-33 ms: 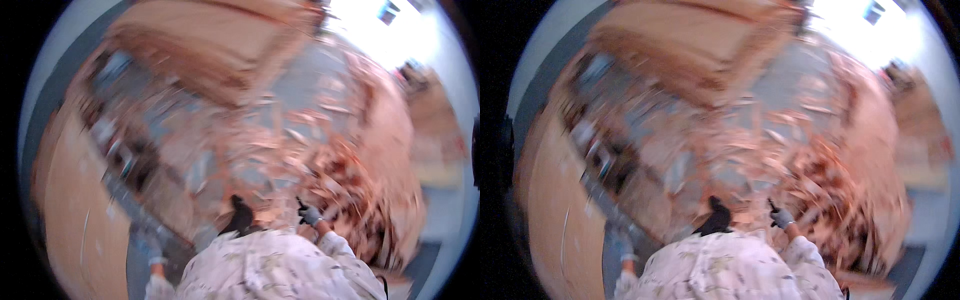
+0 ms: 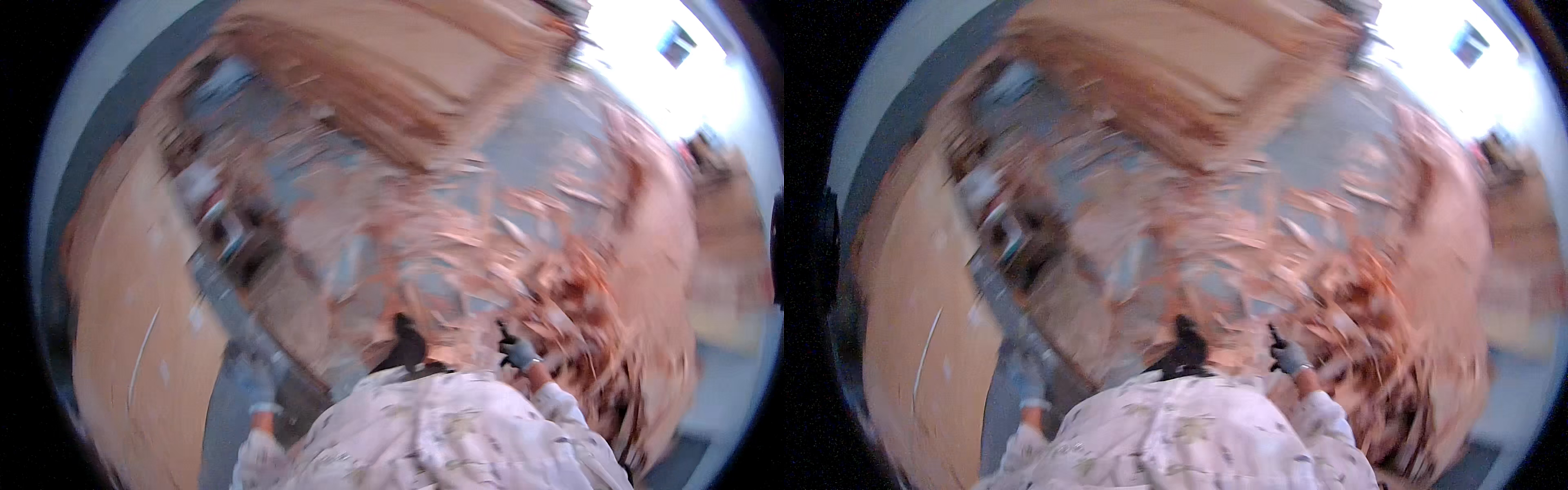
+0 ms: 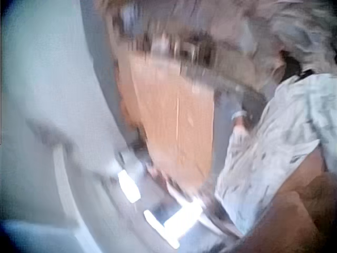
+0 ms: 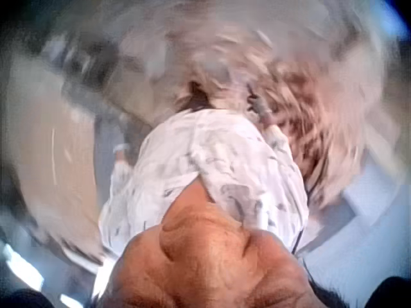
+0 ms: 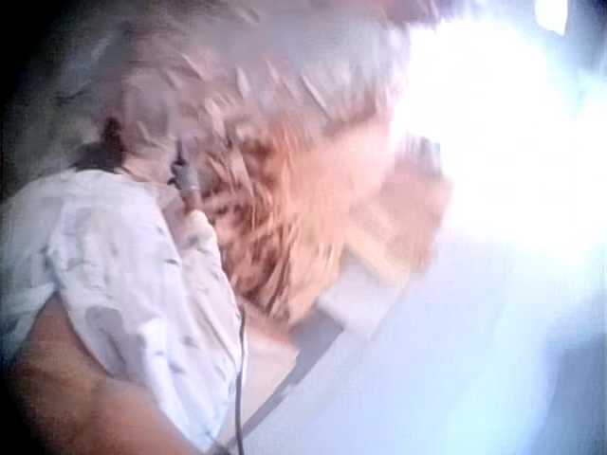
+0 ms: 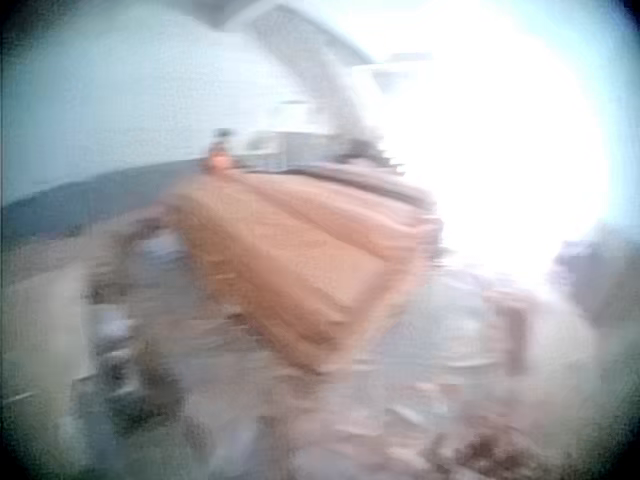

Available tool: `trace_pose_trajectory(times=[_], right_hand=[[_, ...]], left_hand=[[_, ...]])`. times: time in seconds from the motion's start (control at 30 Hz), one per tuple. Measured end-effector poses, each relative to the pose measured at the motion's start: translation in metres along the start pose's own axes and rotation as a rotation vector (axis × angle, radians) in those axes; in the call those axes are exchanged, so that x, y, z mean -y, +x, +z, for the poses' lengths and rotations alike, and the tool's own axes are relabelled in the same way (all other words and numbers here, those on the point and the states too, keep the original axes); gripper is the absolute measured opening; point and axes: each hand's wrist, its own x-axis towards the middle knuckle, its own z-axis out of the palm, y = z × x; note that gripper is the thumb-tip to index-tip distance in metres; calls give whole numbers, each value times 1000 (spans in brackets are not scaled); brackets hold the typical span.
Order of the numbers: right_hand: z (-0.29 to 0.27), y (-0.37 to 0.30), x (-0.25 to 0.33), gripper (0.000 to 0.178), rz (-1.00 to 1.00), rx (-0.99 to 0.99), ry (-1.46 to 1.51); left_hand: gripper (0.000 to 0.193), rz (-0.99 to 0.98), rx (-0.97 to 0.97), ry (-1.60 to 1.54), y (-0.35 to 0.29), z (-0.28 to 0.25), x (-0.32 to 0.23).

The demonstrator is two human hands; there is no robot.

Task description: The person trims and separates thin wood veneer sheets using a hand-held blade and a straight-edge guide, then moves the finished sheets to a stack.

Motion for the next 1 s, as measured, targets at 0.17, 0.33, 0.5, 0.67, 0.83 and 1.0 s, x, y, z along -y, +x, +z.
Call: trace_pose_trajectory(times=[0.17, 0.33, 0.5, 0.67, 0.83, 1.0], right_hand=[[10, 80, 98, 22, -103, 217, 31], [-9, 167, 108, 19, -167, 305, -310], [-37, 230, 174, 14, -333, 369, -753], [-18, 295, 279, 9, -508, 454, -1030], [7, 403, 350, 6, -1470, 629, -1306], [73, 374, 514, 8, -792, 622, -1230]], left_hand=[[58, 67, -23, 279, 6, -59, -49], [55, -2, 0, 240, -3, -69, -58], [52, -34, -46, 110, 31, -73, -83], [51, -264, -330, -25, 103, -54, -83], [70, -556, -166, 255, 205, -34, -83], [78, -814, 129, 283, 194, -33, -82]])
